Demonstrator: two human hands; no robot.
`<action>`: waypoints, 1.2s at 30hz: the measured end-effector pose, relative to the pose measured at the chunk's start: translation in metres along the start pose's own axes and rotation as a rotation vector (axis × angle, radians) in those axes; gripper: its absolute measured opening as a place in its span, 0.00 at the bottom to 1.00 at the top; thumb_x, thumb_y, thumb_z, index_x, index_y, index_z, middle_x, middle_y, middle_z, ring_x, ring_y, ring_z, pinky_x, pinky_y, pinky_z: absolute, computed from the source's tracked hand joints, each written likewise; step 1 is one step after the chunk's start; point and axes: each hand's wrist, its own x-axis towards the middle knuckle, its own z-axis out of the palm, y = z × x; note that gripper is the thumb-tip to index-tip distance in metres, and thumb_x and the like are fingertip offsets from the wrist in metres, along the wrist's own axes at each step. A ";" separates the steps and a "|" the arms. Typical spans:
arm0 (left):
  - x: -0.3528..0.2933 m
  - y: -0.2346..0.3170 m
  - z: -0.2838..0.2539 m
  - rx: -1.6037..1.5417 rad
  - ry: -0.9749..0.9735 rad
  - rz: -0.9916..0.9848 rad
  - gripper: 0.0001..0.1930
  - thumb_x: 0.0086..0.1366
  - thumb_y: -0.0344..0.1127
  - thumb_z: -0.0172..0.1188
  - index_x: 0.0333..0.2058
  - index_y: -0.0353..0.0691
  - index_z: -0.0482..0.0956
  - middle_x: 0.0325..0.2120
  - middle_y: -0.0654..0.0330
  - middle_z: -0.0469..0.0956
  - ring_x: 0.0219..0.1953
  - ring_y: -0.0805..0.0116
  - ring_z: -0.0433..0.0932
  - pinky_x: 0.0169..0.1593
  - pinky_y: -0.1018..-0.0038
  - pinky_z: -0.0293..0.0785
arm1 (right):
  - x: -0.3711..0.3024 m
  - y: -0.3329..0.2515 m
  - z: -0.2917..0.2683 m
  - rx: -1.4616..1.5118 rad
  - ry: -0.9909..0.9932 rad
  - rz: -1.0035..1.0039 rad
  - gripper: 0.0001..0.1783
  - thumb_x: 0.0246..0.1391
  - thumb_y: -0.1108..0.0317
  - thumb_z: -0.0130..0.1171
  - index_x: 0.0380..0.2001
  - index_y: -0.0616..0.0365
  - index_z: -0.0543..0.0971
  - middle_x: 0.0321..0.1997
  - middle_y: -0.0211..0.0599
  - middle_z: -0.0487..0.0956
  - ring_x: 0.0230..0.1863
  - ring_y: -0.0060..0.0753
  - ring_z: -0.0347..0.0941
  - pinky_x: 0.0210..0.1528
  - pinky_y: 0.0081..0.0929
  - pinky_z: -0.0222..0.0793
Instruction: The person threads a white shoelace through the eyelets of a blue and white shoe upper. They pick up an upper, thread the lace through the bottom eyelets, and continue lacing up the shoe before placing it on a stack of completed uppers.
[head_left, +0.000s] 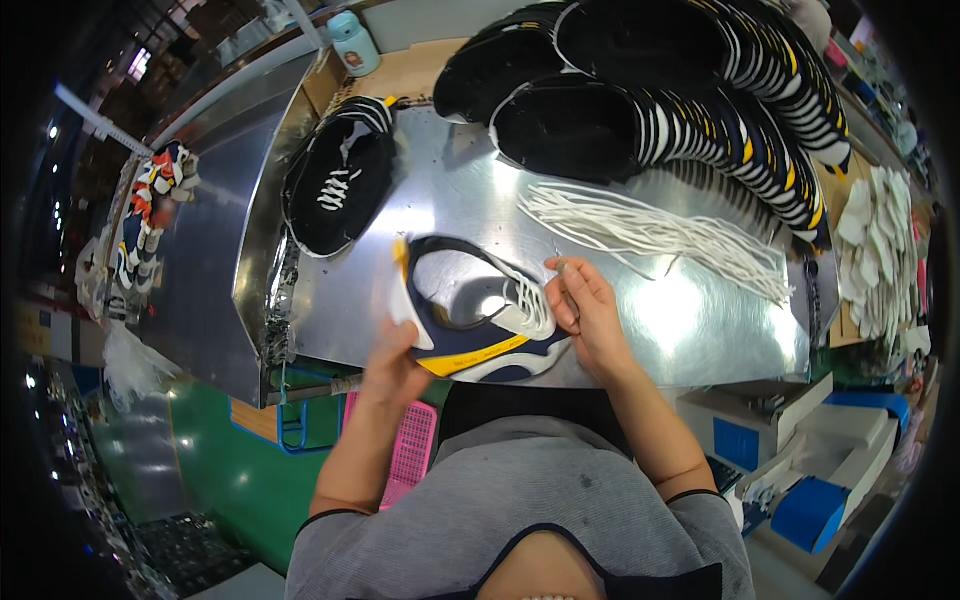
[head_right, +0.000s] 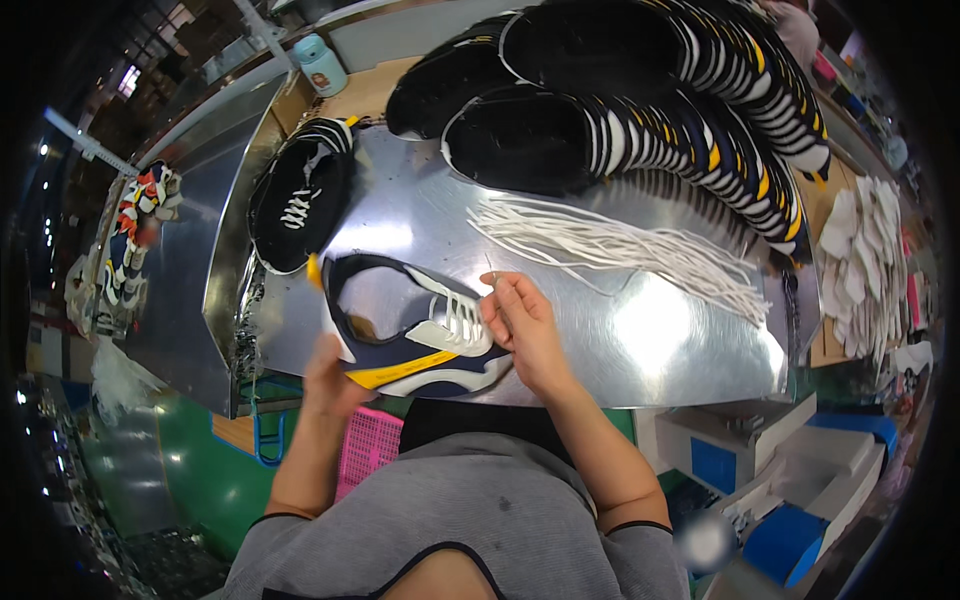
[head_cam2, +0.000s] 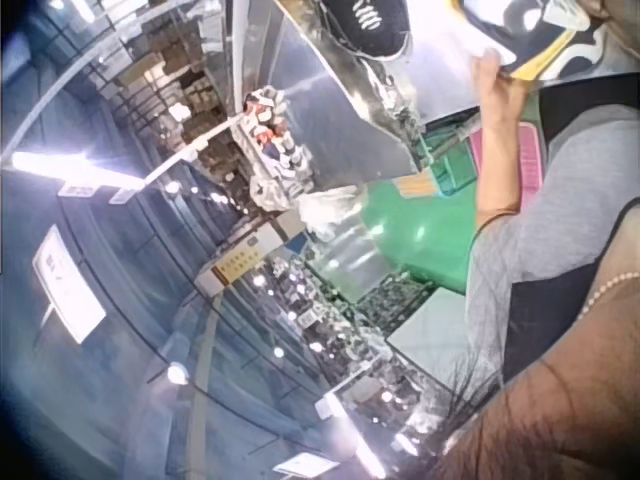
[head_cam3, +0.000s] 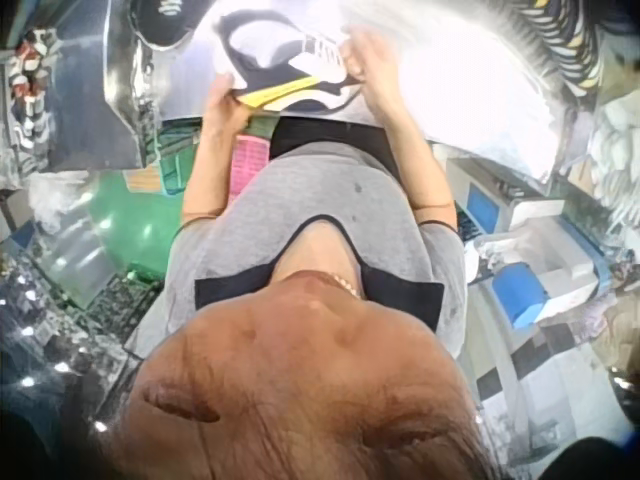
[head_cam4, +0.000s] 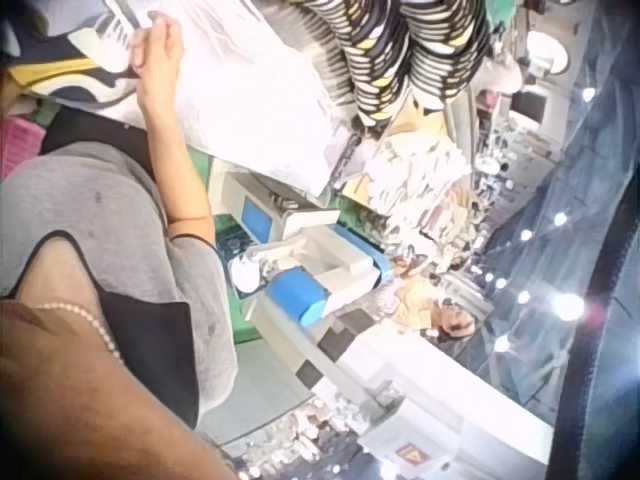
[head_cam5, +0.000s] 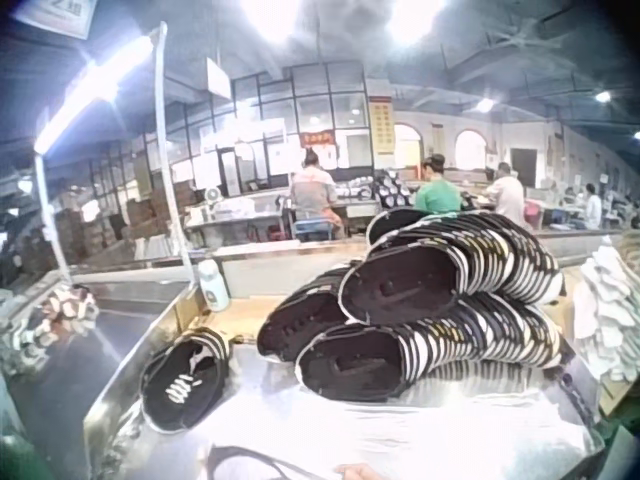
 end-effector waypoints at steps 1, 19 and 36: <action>0.006 0.031 0.016 0.208 -0.072 0.089 0.28 0.63 0.37 0.65 0.59 0.31 0.70 0.49 0.52 0.80 0.48 0.63 0.82 0.51 0.67 0.80 | -0.002 0.001 0.004 -0.024 0.013 0.036 0.13 0.71 0.62 0.47 0.49 0.59 0.73 0.26 0.26 0.72 0.19 0.12 0.57 0.20 0.13 0.49; 0.323 0.082 -0.164 1.853 0.279 0.605 0.26 0.67 0.41 0.58 0.58 0.29 0.67 0.51 0.36 0.73 0.52 0.35 0.73 0.53 0.54 0.71 | -0.032 0.039 -0.062 -0.653 0.031 -0.049 0.15 0.66 0.66 0.57 0.52 0.61 0.74 0.32 0.32 0.80 0.32 0.20 0.76 0.36 0.18 0.72; 0.372 -0.030 0.358 1.930 -0.735 1.637 0.54 0.45 0.30 0.72 0.71 0.45 0.52 0.70 0.49 0.55 0.73 0.52 0.50 0.72 0.51 0.47 | -0.036 0.037 -0.058 -0.803 -0.020 -0.224 0.18 0.66 0.56 0.55 0.52 0.55 0.75 0.39 0.42 0.83 0.39 0.42 0.82 0.42 0.33 0.75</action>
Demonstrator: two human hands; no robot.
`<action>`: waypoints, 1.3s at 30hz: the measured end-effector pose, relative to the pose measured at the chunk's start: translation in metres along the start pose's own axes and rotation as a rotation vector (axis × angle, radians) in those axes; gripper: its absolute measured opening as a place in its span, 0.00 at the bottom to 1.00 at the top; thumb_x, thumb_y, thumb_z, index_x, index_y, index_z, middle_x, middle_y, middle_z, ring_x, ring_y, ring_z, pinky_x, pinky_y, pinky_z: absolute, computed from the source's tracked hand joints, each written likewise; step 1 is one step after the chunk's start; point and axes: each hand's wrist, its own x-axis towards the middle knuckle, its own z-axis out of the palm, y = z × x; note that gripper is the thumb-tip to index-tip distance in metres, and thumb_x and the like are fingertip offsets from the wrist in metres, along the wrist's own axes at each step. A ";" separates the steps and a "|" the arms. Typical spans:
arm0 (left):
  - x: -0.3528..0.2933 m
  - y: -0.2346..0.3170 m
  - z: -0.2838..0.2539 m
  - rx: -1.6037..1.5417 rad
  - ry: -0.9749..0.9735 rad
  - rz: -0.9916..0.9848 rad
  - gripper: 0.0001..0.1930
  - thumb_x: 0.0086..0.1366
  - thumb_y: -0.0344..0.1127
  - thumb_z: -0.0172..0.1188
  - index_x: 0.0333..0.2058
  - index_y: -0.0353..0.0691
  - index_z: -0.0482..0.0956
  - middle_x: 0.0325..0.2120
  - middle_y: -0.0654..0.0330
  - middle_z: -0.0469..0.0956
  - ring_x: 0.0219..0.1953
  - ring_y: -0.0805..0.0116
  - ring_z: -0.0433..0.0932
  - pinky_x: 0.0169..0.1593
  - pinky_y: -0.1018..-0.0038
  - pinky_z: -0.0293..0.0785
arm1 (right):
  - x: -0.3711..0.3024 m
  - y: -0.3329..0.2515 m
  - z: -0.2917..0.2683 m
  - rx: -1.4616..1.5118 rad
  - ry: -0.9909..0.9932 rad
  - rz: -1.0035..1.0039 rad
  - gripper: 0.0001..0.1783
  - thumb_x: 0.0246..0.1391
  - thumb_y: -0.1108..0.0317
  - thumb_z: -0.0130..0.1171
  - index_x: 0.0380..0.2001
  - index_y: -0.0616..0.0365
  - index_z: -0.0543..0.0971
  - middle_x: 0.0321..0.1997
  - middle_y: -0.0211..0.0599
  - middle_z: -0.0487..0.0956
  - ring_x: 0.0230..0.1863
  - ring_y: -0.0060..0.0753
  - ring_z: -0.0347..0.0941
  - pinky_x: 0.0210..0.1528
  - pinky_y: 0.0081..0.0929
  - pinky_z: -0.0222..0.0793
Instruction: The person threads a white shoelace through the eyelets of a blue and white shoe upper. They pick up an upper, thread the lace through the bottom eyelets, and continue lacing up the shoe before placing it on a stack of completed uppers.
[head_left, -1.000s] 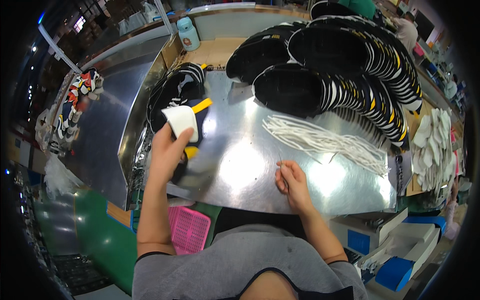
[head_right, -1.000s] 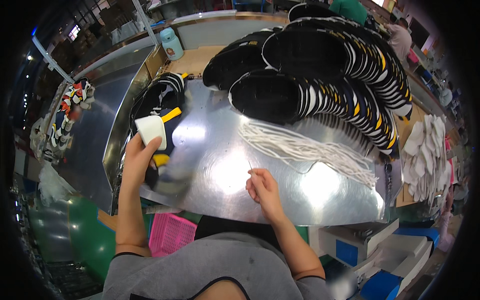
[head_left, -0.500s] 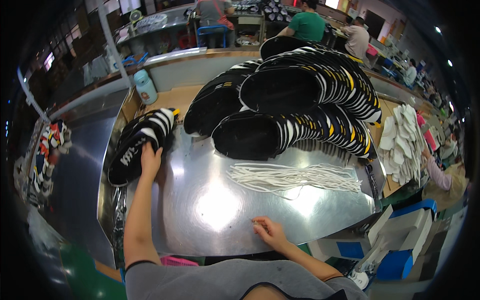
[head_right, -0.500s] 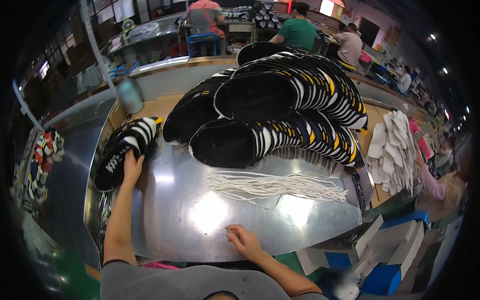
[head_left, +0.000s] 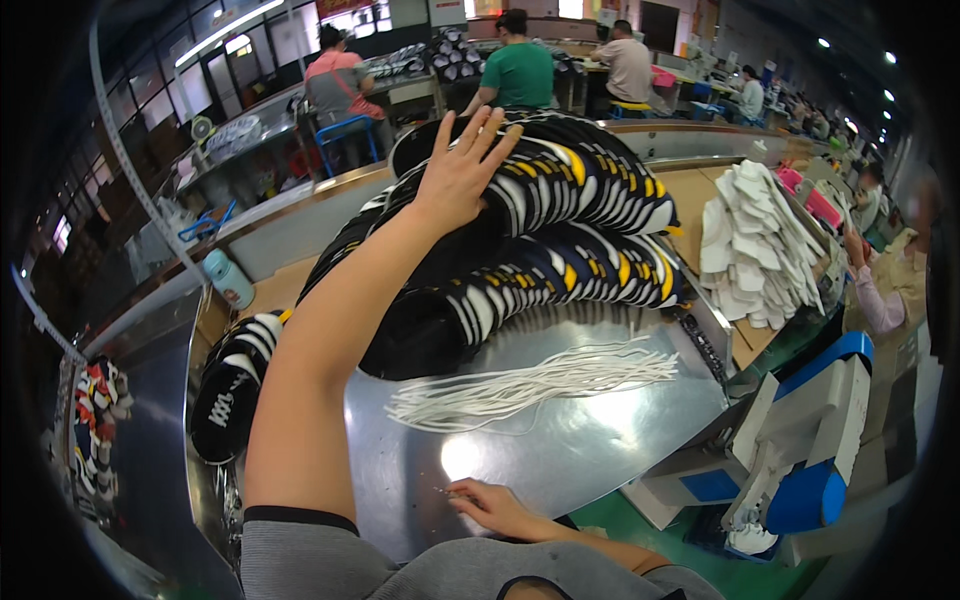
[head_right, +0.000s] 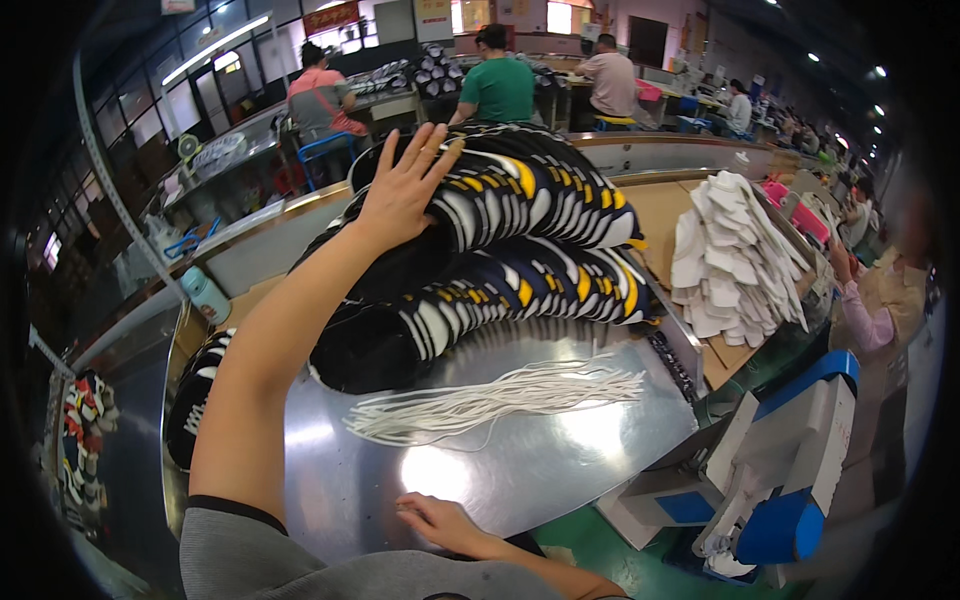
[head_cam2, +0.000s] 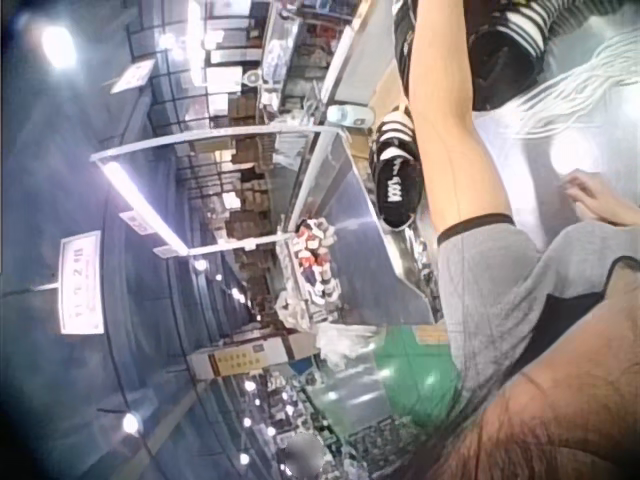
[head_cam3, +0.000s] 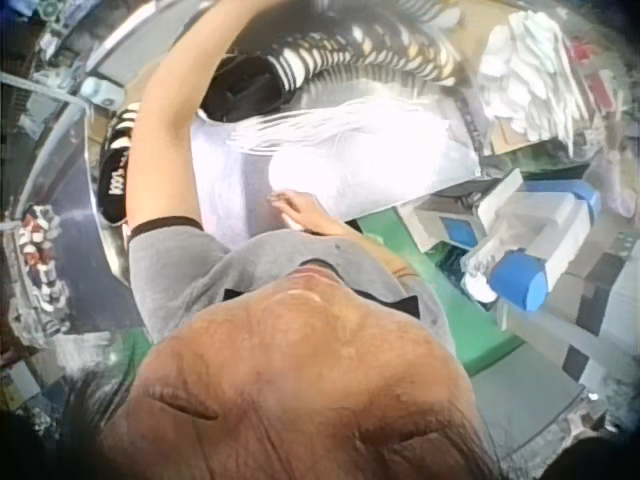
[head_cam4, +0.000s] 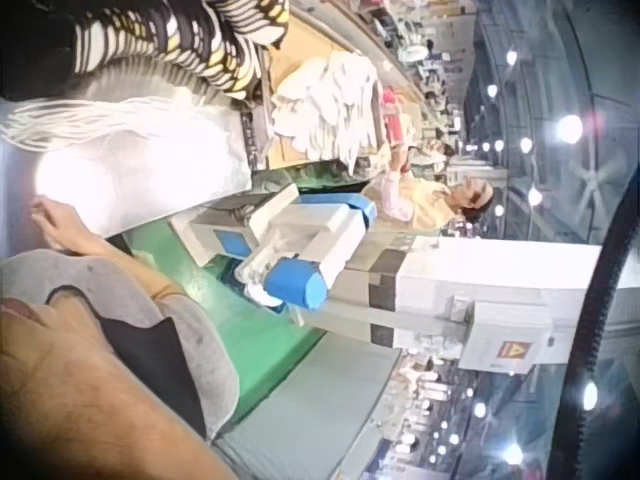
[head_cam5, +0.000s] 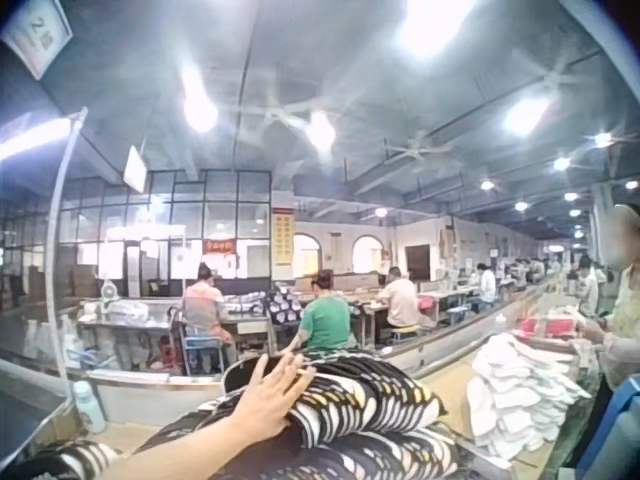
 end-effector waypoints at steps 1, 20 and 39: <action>0.019 -0.005 0.015 0.034 -0.042 0.088 0.53 0.45 0.26 0.69 0.71 0.45 0.52 0.70 0.49 0.55 0.73 0.53 0.52 0.72 0.52 0.48 | 0.000 -0.003 -0.001 0.018 -0.023 -0.004 0.18 0.66 0.56 0.55 0.52 0.55 0.75 0.39 0.42 0.83 0.39 0.42 0.81 0.43 0.33 0.75; -0.225 0.025 -0.197 -0.331 -0.585 -0.355 0.47 0.41 0.16 0.53 0.66 0.45 0.62 0.47 0.46 0.74 0.54 0.43 0.72 0.57 0.60 0.69 | 0.002 -0.006 -0.009 0.222 -0.054 -0.089 0.15 0.65 0.61 0.55 0.48 0.59 0.74 0.33 0.41 0.84 0.34 0.35 0.82 0.37 0.28 0.74; -0.341 0.109 -0.094 -0.434 0.045 -0.567 0.21 0.55 0.22 0.59 0.49 0.38 0.78 0.48 0.49 0.76 0.47 0.49 0.77 0.51 0.62 0.74 | 0.136 -0.008 -0.083 -0.719 0.391 -0.241 0.13 0.54 0.69 0.64 0.44 0.53 0.83 0.41 0.33 0.78 0.32 0.34 0.77 0.34 0.29 0.71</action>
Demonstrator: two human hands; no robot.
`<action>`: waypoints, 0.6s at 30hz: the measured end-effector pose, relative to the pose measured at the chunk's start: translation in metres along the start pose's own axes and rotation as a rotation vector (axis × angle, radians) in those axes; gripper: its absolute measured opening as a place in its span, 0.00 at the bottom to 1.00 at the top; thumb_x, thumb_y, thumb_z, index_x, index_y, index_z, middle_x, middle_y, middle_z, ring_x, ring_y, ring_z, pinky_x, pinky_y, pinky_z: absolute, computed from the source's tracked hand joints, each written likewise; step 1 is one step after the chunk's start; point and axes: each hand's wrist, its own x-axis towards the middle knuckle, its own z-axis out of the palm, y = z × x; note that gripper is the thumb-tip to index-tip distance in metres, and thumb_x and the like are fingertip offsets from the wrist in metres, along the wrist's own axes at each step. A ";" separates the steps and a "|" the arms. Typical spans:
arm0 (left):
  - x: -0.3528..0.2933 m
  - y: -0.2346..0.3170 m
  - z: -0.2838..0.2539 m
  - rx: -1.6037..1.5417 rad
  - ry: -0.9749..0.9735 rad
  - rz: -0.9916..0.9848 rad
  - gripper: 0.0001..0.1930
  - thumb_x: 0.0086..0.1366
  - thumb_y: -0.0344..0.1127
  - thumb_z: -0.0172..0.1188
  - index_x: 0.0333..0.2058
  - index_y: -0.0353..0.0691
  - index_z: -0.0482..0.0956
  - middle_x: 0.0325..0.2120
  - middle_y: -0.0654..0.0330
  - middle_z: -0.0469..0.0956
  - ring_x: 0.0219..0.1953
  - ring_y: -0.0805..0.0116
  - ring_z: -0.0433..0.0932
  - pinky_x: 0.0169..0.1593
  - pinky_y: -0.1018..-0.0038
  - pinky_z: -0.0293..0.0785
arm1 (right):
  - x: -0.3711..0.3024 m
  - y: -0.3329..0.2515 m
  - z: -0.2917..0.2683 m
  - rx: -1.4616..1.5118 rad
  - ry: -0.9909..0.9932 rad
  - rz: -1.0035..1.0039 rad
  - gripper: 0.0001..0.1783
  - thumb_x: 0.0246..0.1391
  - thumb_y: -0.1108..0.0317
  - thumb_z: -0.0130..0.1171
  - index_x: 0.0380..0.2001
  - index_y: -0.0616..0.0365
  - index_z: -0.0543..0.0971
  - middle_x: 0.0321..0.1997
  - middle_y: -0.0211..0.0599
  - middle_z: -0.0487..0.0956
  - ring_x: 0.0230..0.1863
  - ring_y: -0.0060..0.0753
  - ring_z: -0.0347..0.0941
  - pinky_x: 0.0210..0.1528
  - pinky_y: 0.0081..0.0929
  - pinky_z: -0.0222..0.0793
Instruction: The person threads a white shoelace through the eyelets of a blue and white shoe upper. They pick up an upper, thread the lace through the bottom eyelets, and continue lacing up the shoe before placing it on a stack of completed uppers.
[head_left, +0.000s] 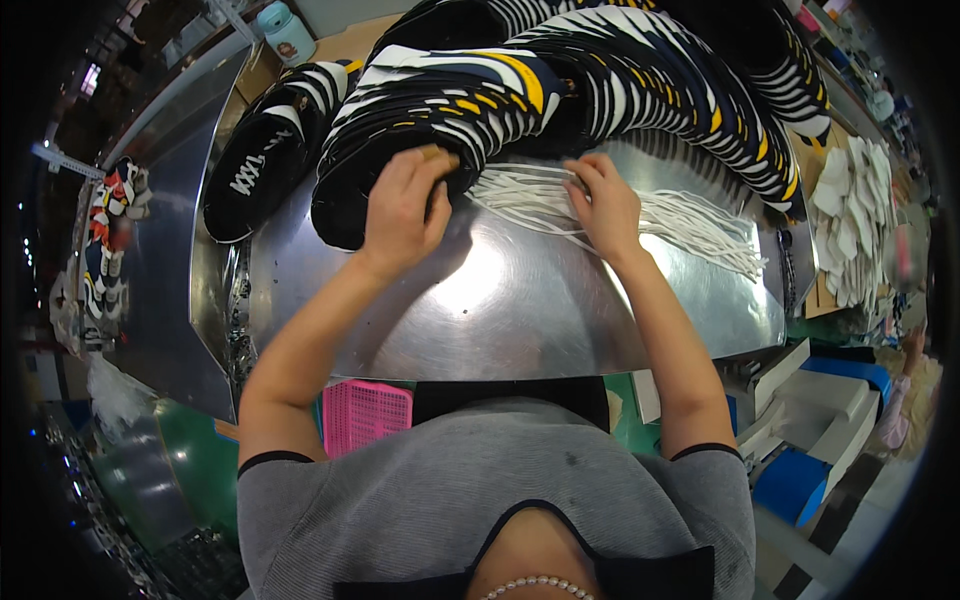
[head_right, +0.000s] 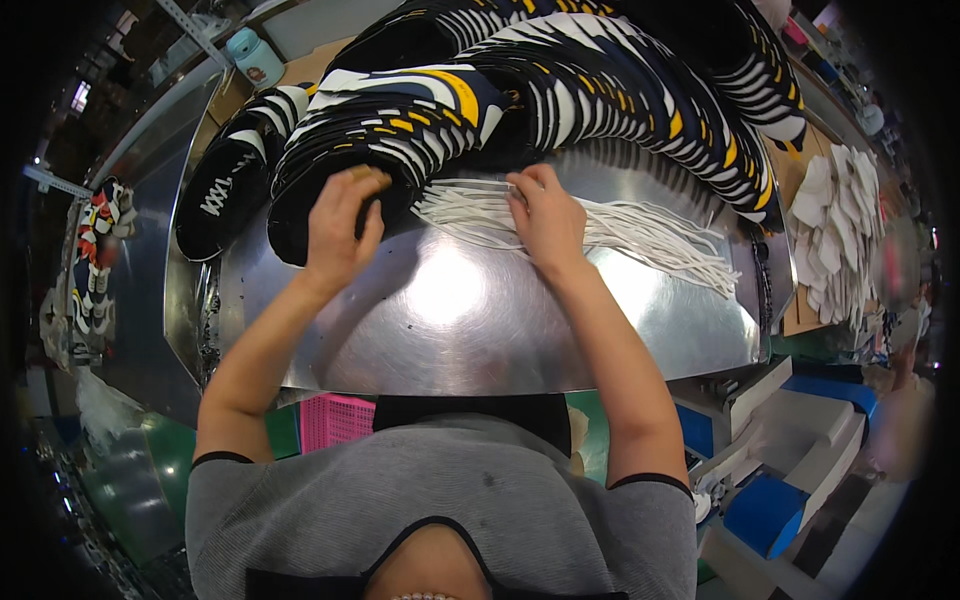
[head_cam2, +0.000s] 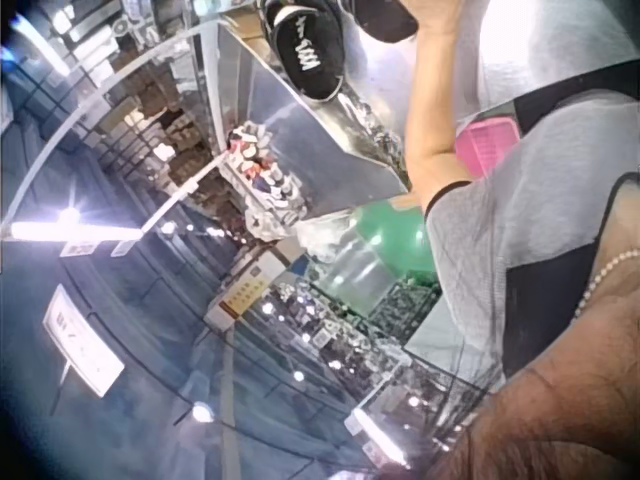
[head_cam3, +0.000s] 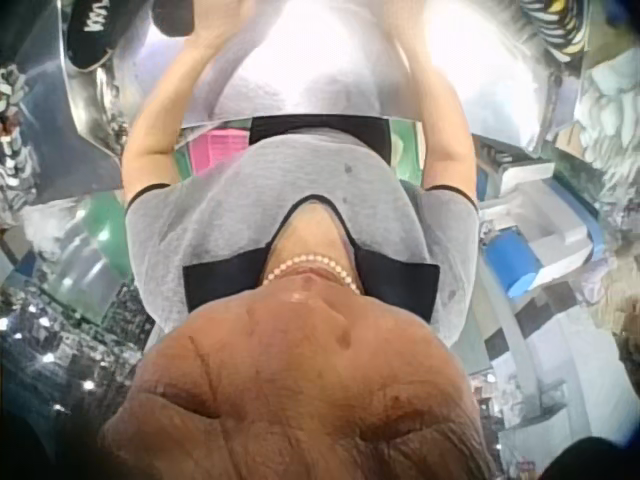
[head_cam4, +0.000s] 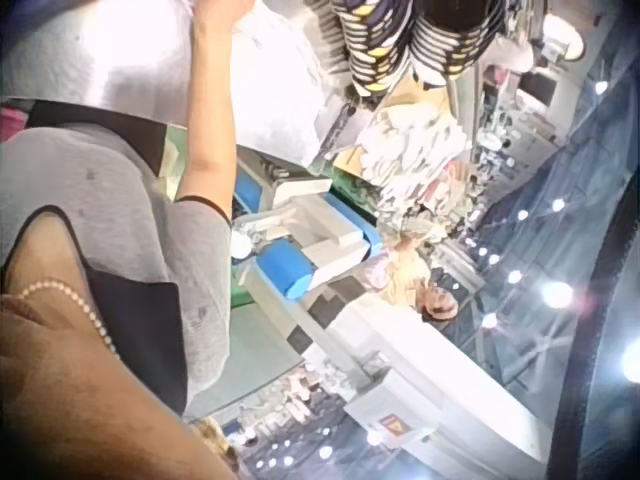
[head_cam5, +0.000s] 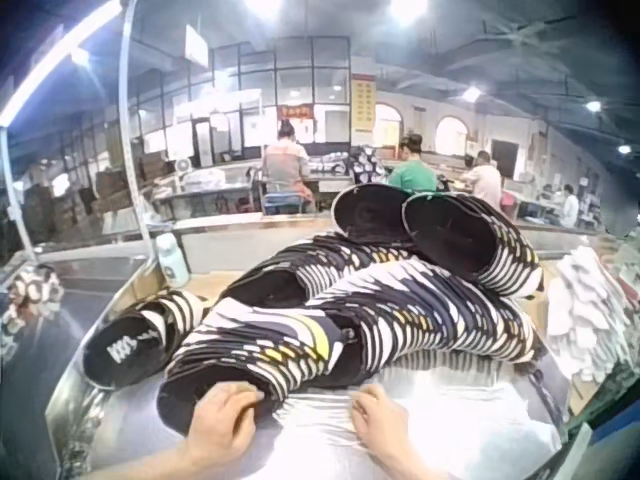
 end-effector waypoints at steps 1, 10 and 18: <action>-0.016 0.000 0.003 -0.045 -0.111 -0.137 0.19 0.58 0.28 0.62 0.50 0.35 0.77 0.49 0.46 0.74 0.49 0.47 0.75 0.54 0.61 0.72 | 0.013 0.008 0.012 -0.055 -0.022 -0.045 0.11 0.54 0.68 0.64 0.42 0.53 0.83 0.42 0.32 0.78 0.33 0.36 0.78 0.35 0.31 0.72; -0.041 0.012 0.072 0.057 -0.077 -0.362 0.25 0.67 0.35 0.55 0.56 0.21 0.65 0.55 0.31 0.68 0.63 0.38 0.64 0.70 0.49 0.50 | -0.013 0.038 -0.003 -0.214 -0.130 0.095 0.07 0.55 0.63 0.64 0.36 0.51 0.82 0.41 0.29 0.79 0.35 0.43 0.79 0.36 0.37 0.74; -0.017 0.024 0.058 0.085 -0.090 -0.633 0.39 0.59 0.43 0.65 0.61 0.22 0.60 0.46 0.40 0.76 0.51 0.44 0.72 0.57 0.54 0.62 | 0.032 -0.006 0.035 -0.278 -0.184 -0.198 0.08 0.53 0.67 0.62 0.37 0.51 0.83 0.40 0.34 0.81 0.34 0.45 0.80 0.36 0.40 0.75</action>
